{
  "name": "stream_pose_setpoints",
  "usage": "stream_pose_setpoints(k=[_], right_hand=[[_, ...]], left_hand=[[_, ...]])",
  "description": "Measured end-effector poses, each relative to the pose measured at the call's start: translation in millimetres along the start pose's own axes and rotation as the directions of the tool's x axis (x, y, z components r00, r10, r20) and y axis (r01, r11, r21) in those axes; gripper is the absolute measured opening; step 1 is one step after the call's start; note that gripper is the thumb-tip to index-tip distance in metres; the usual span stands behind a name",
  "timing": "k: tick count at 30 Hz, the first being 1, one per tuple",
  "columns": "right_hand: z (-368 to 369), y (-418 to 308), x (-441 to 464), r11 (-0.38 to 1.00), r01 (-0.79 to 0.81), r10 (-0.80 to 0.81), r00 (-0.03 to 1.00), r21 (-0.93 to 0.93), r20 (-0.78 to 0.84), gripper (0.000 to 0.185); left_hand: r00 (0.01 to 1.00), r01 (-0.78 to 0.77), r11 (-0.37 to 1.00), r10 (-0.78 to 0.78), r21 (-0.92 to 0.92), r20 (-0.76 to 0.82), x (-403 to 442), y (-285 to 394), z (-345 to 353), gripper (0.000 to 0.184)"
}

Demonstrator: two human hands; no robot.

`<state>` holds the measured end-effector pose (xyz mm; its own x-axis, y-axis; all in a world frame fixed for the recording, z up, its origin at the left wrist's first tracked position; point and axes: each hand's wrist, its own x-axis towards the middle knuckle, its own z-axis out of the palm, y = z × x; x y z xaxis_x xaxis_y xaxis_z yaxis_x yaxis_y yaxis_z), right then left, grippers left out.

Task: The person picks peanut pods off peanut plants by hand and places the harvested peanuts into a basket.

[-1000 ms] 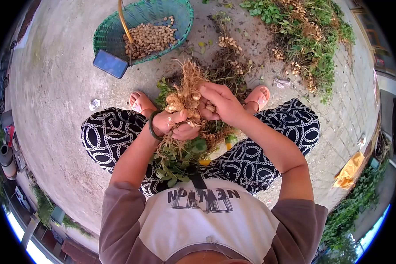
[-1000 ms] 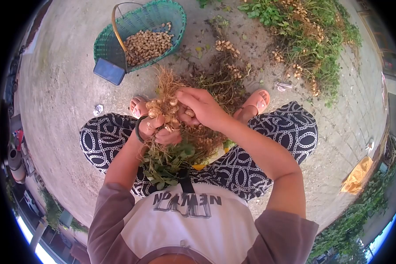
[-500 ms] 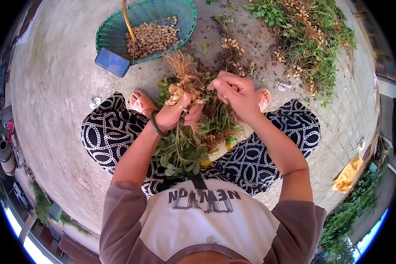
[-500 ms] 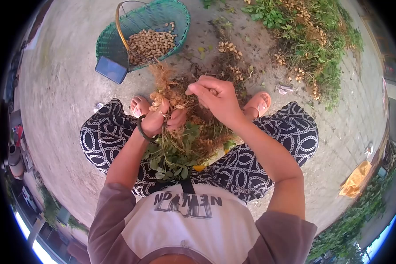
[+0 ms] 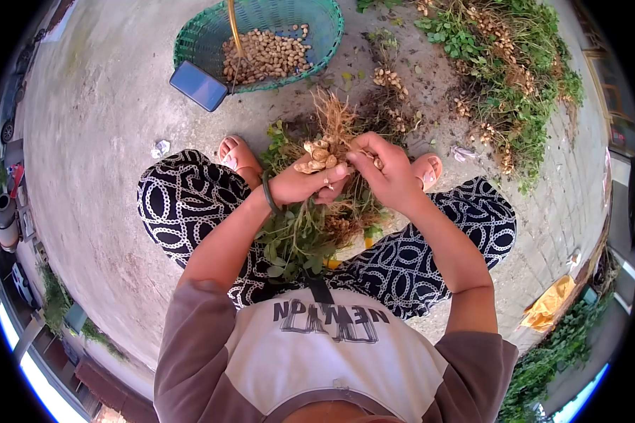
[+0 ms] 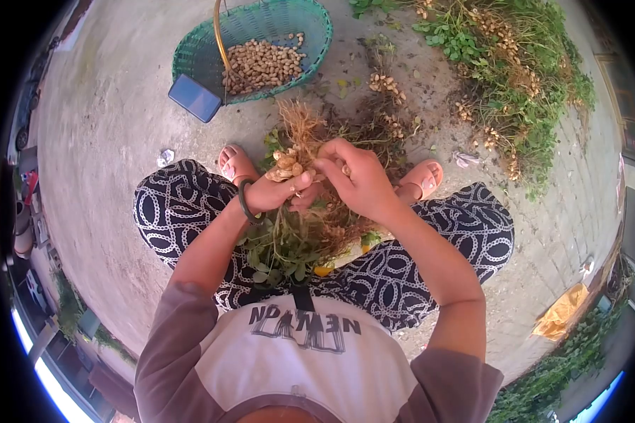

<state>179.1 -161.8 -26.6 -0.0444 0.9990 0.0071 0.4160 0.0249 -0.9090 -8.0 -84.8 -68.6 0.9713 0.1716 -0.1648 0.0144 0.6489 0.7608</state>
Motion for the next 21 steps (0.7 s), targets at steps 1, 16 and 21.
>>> stream_pose_setpoints(k=[1,16,21], right_hand=[[-1,1,1,0.999,0.043,-0.043,0.999,-0.026,-0.003,0.021],[0,-22,-3,0.869,0.149,-0.144,0.988,-0.471,0.047,0.026],[-5,-16,-6,0.945,0.019,0.01,0.996,-0.328,0.087,0.026]], left_hand=[[1.0,-0.006,1.0,0.006,0.004,0.03,0,0,0,0.036],[0.987,0.02,0.998,-0.01,0.062,-0.163,5,-2,7,0.042],[0.99,0.04,0.995,-0.052,-0.092,-0.133,4,2,15,0.035]])
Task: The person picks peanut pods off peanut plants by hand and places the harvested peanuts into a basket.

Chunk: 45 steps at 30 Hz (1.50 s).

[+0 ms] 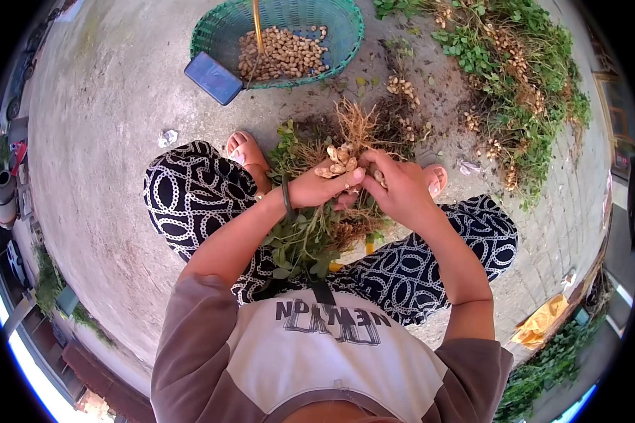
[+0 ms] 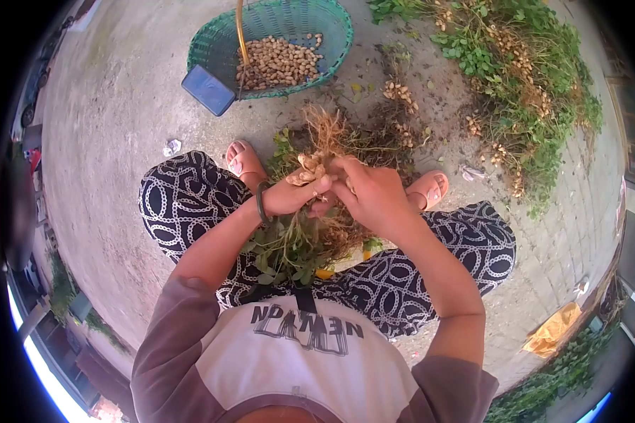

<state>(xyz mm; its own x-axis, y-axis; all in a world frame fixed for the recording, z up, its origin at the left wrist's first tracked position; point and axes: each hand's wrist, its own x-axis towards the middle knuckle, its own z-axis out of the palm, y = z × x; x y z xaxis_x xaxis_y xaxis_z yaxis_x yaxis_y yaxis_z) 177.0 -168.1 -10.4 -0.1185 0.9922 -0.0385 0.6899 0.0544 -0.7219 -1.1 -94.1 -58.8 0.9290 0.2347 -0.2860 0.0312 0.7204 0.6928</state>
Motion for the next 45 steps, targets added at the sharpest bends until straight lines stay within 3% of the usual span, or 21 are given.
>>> stream_pose_setpoints(k=[4,7,10,13,14,17,18,21,23,25,26,29,30,31,33,35,39,40,43,44,45], right_hand=[[15,8,0,0.961,-0.028,0.069,0.988,0.277,-0.141,0.021],[13,12,3,0.875,-0.018,0.06,0.996,0.484,-0.072,0.016],[12,17,3,0.485,-0.313,0.23,0.946,0.816,0.227,0.017],[0,25,4,0.12,-0.371,0.142,0.924,0.921,0.354,0.018],[-6,25,5,0.122,-0.348,0.214,0.924,0.93,0.318,0.02],[-19,41,7,0.01,-0.258,0.223,0.942,0.966,0.249,0.021],[-20,48,10,-0.029,-0.238,0.188,0.953,0.971,0.239,0.021],[-18,49,16,-0.035,-0.15,0.165,0.974,0.988,0.154,0.024],[-21,43,17,0.204,-0.294,0.256,0.937,0.934,0.239,0.024],[-21,40,16,0.477,-0.484,0.382,0.866,0.733,0.323,0.028],[-14,40,17,0.633,-0.48,0.378,0.876,0.608,0.298,0.03],[-13,33,18,0.897,-0.283,0.116,0.891,0.338,0.44,0.029],[-12,33,18,0.902,-0.325,0.137,0.838,0.282,0.528,0.027],[-10,34,16,0.894,-0.3,0.094,0.852,0.334,0.515,0.028],[-3,39,12,0.869,-0.241,0.005,0.877,0.431,0.481,0.031],[0,40,9,0.738,-0.361,0.099,0.894,0.57,0.438,0.028],[-1,49,5,0.264,-0.506,0.296,0.853,0.821,0.431,0.027],[-13,54,10,0.045,-0.47,0.143,0.876,0.881,0.46,0.027],[-18,48,18,0.189,-0.321,0.128,0.945,0.928,0.301,0.027],[-18,41,19,0.108,-0.347,0.161,0.931,0.932,0.328,0.024],[-16,39,19,0.241,-0.412,0.185,0.908,0.879,0.375,0.023]], left_hand=[[0.998,-0.046,0.995,0.042,0.089,0.051,0,-2,-11,0.028],[0.997,-0.062,0.988,0.054,0.14,0.056,-2,2,-12,0.025],[0.998,-0.063,0.996,0.061,0.056,0.027,-6,13,-1,0.025],[0.999,-0.047,0.992,0.043,0.114,0.03,-7,10,-4,0.027],[0.999,-0.042,0.995,0.043,0.087,-0.001,-8,10,-2,0.025],[0.986,-0.092,0.885,0.145,0.457,-0.082,-8,5,0,0.025],[0.942,-0.246,0.593,0.333,0.767,0.044,-1,-7,-12,0.019],[0.952,-0.181,0.093,0.267,0.979,0.151,-2,-24,-28,0.015],[0.969,-0.156,0.08,0.205,0.985,0.137,-3,-19,-24,0.014],[0.976,-0.152,0.008,0.158,0.988,0.149,-3,-18,-24,0.015],[0.975,-0.154,0.024,0.165,0.988,0.148,-2,-17,-22,0.015],[0.98,-0.155,0.039,0.131,0.987,0.149,-2,-18,-16,0.018],[0.985,-0.153,0.02,0.082,0.988,0.151,-3,-20,-14,0.018],[0.988,-0.153,0.001,0.033,0.988,0.153,-3,-21,-13,0.019],[0.981,-0.173,0.008,0.088,0.985,0.172,-3,-23,-14,0.018],[0.971,-0.19,0.01,0.147,0.982,0.186,-3,-25,-17,0.017],[0.965,-0.189,-0.081,0.169,0.979,0.2,-4,-14,-18,0.013],[0.958,-0.204,-0.132,0.179,0.97,0.226,-6,-14,-13,0.012],[0.96,-0.2,-0.224,0.151,0.954,0.236,-7,-17,-14,0.01],[0.947,-0.221,-0.191,0.193,0.956,0.257,-6,-19,-18,0.01],[0.937,-0.21,-0.188,0.243,0.96,0.252,-5,-18,-18,0.01]])
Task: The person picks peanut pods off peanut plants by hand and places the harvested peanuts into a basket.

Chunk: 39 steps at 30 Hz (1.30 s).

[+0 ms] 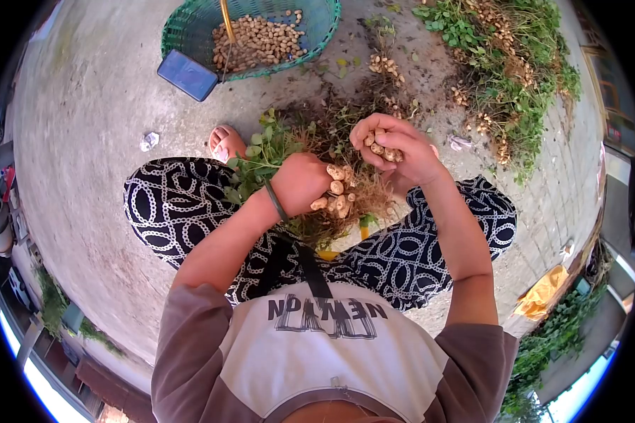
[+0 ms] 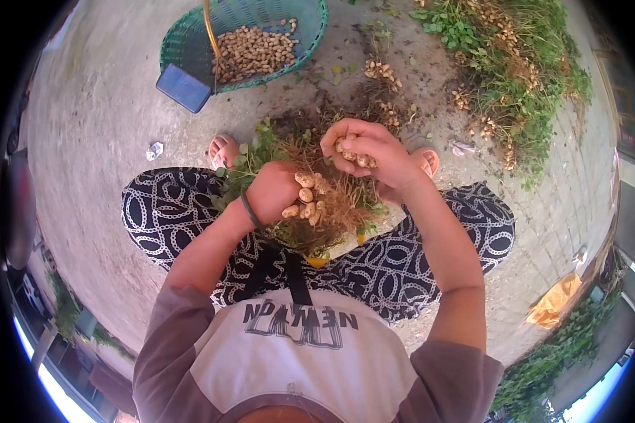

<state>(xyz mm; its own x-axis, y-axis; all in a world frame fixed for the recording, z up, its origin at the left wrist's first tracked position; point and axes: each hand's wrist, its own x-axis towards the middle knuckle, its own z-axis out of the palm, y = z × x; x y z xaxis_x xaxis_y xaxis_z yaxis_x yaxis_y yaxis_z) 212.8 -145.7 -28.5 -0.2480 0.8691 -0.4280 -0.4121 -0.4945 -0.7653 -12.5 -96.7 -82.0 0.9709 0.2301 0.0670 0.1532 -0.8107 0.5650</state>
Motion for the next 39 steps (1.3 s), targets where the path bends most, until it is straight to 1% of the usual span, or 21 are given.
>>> stream_pose_setpoints(k=[2,3,5,6,8,11,14,16,17,19,20,22,25,28,29,30,31,32,33,36,39], right_hand=[[6,6,0,0.951,-0.114,0.106,0.993,-0.288,-0.043,0.02],[8,8,0,0.89,-0.172,0.154,0.985,-0.422,-0.075,0.019],[11,12,-1,0.765,-0.01,0.018,1.0,-0.644,0.005,0.021],[12,13,-1,0.676,0.071,-0.042,0.997,-0.733,0.058,0.022],[13,15,-2,0.705,0.051,-0.013,0.998,-0.708,0.059,0.023],[12,14,-4,0.743,0.033,0.029,0.996,-0.668,0.082,0.023],[10,11,-2,0.755,0.041,0.078,0.985,-0.654,0.151,0.022],[5,18,-1,0.736,0.037,0.113,0.978,-0.676,0.177,0.021],[3,22,-1,0.821,0.007,0.084,0.988,-0.571,0.133,0.02],[3,32,0,0.945,-0.033,0.046,0.998,-0.326,0.034,0.02],[3,38,0,0.974,-0.038,0.04,0.999,-0.222,0.005,0.02],[6,48,1,0.999,-0.039,0.038,0.998,-0.012,-0.047,0.018],[8,38,2,0.951,0.067,-0.024,0.989,0.301,-0.143,0.017],[-6,22,7,0.984,0.047,-0.054,0.998,0.172,0.034,0.017],[-2,21,7,0.995,0.027,-0.028,1.0,0.092,0.009,0.022],[-1,23,10,0.989,0.023,-0.015,0.998,-0.149,0.053,0.023],[-2,27,14,0.924,0.029,0.008,0.996,-0.381,0.093,0.024],[-2,31,17,0.806,0.044,0.038,0.991,-0.59,0.127,0.025],[0,35,17,0.748,0.056,0.054,0.988,-0.662,0.145,0.03],[3,33,18,0.617,-0.109,0.272,0.959,-0.779,0.081,0.032],[1,32,17,0.677,-0.144,0.316,0.942,-0.722,0.108,0.036]], left_hand=[[0.995,0.027,1.0,-0.027,-0.002,-0.097,0,1,0,0.011],[0.996,0.032,0.999,-0.033,-0.004,-0.088,0,1,-1,0.012],[0.997,0.042,0.999,-0.042,-0.011,-0.068,0,2,-3,0.012],[0.998,0.054,0.998,-0.055,-0.008,-0.012,-1,2,-3,0.012],[0.992,0.076,0.997,-0.075,0.003,0.1,-1,1,-3,0.013],[0.978,0.177,0.971,-0.154,-0.16,0.144,2,4,-1,0.012],[0.987,0.12,0.958,-0.089,-0.259,0.132,0,2,3,0.013],[0.977,0.125,0.974,-0.087,-0.19,0.194,0,2,2,0.014],[0.97,0.125,0.98,-0.088,-0.156,0.225,0,3,1,0.014],[0.99,0.11,0.976,-0.092,-0.185,0.105,3,3,-2,0.012],[0.995,0.101,0.975,-0.094,-0.2,0.044,4,2,-3,0.011],[0.993,0.115,0.955,-0.119,-0.275,0.002,5,1,-4,0.012],[0.995,0.098,0.941,-0.101,-0.323,0.005,2,2,-7,0.012],[0.995,0.094,0.943,-0.078,-0.32,0.063,2,1,-2,0.014],[0.995,0.094,0.944,-0.075,-0.317,0.072,1,-1,1,0.015],[0.994,0.095,0.945,-0.074,-0.312,0.08,0,-3,3,0.016],[0.986,0.129,0.949,-0.091,-0.289,0.14,-2,-3,5,0.016],[0.974,0.161,0.951,-0.11,-0.265,0.199,-3,-1,6,0.016],[0.959,0.191,0.952,-0.128,-0.239,0.254,-4,0,7,0.017],[0.965,0.103,0.97,-0.043,-0.221,0.26,-6,5,8,0.018],[0.951,0.095,0.985,-0.047,-0.144,0.307,-5,2,8,0.018]])
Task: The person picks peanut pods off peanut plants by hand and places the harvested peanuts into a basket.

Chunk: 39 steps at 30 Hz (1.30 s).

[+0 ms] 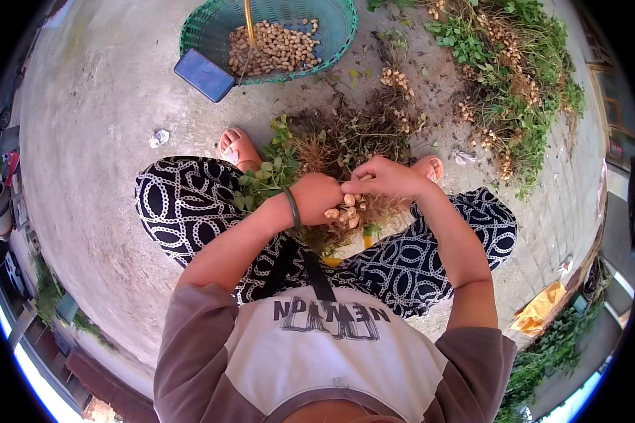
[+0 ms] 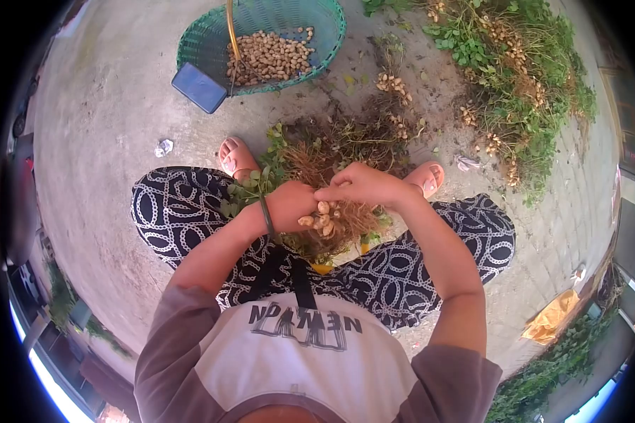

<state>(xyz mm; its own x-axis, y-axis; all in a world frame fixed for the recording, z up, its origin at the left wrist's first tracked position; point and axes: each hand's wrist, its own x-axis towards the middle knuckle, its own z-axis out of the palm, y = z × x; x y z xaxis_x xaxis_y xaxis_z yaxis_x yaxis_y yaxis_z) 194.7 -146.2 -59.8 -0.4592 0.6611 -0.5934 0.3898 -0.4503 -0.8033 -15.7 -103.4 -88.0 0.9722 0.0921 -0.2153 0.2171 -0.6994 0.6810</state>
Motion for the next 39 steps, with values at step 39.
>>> stream_pose_setpoints(k=[39], right_hand=[[22,-52,-3,0.694,0.11,-0.557,0.708,-0.711,-0.434,0.015]], left_hand=[[0.728,0.524,0.843,-0.517,-0.121,-0.449,15,-1,-18,0.015]])
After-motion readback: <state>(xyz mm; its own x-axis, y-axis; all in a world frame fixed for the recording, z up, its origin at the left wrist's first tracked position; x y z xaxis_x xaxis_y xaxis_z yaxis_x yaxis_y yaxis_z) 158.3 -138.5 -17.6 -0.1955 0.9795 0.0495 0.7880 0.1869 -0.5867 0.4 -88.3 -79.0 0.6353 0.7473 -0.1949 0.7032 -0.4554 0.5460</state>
